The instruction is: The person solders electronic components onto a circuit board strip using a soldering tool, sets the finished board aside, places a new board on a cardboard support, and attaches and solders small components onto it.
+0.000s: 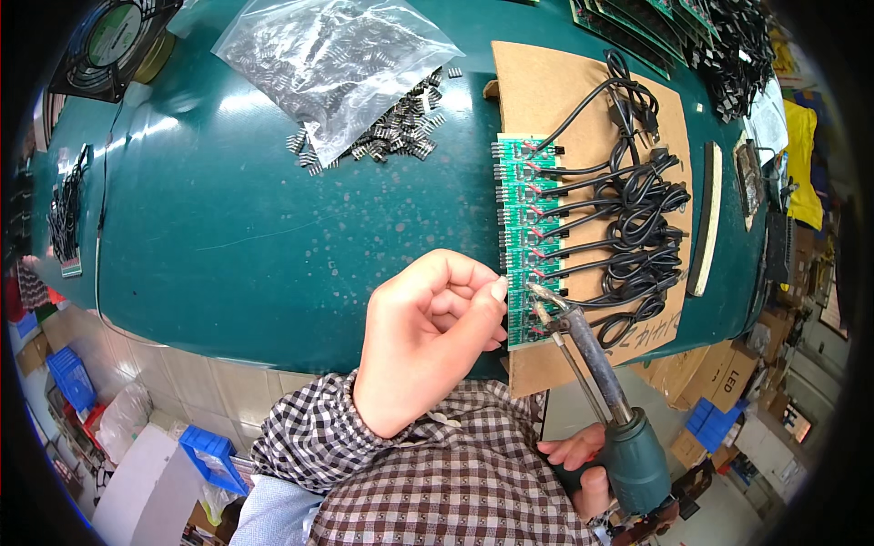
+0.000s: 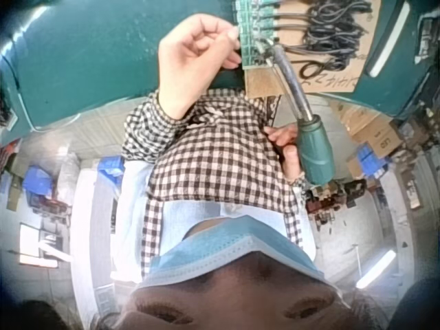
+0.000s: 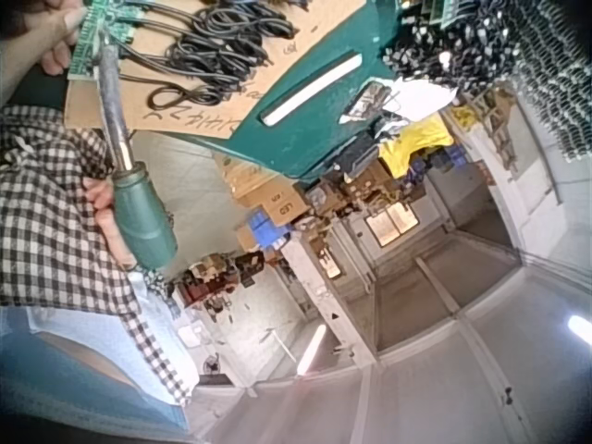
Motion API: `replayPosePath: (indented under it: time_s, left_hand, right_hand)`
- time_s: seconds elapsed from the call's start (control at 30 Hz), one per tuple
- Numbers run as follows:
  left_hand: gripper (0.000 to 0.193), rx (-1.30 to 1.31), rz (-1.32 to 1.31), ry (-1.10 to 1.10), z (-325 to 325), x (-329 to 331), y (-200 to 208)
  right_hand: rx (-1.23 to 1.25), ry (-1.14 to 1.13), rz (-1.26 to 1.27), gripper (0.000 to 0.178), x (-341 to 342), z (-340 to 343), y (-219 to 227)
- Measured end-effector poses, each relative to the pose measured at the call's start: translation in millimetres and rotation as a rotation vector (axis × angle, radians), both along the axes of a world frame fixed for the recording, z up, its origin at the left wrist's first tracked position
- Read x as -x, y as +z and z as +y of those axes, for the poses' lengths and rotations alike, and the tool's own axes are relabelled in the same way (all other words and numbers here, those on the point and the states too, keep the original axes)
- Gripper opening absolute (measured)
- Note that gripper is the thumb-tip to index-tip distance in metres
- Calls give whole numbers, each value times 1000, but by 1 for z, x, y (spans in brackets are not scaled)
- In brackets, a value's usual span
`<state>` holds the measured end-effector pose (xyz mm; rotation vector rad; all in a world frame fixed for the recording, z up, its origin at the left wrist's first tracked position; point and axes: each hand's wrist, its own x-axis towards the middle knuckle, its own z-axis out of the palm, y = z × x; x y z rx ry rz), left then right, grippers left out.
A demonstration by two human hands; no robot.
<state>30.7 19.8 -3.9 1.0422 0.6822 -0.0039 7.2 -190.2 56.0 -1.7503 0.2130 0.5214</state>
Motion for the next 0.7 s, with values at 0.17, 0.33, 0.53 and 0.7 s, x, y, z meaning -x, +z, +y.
replayPosePath:
  time_s: [0.17,0.33,0.53,0.7]
  left_hand:
    - [10,-17,1,-23,4,1,0]
    - [13,-241,-35,97,9,16,1]
    - [14,-1263,55,251,68,7,-6]
    - [12,-1251,159,231,77,-6,-4]
  right_hand:
    - [-81,62,-36,51,-7,-2,-5]
    - [-322,-75,-250,42,-19,15,-15]
    - [-334,-72,-240,41,-28,20,-18]
    - [-346,-103,-233,43,-27,17,-17]
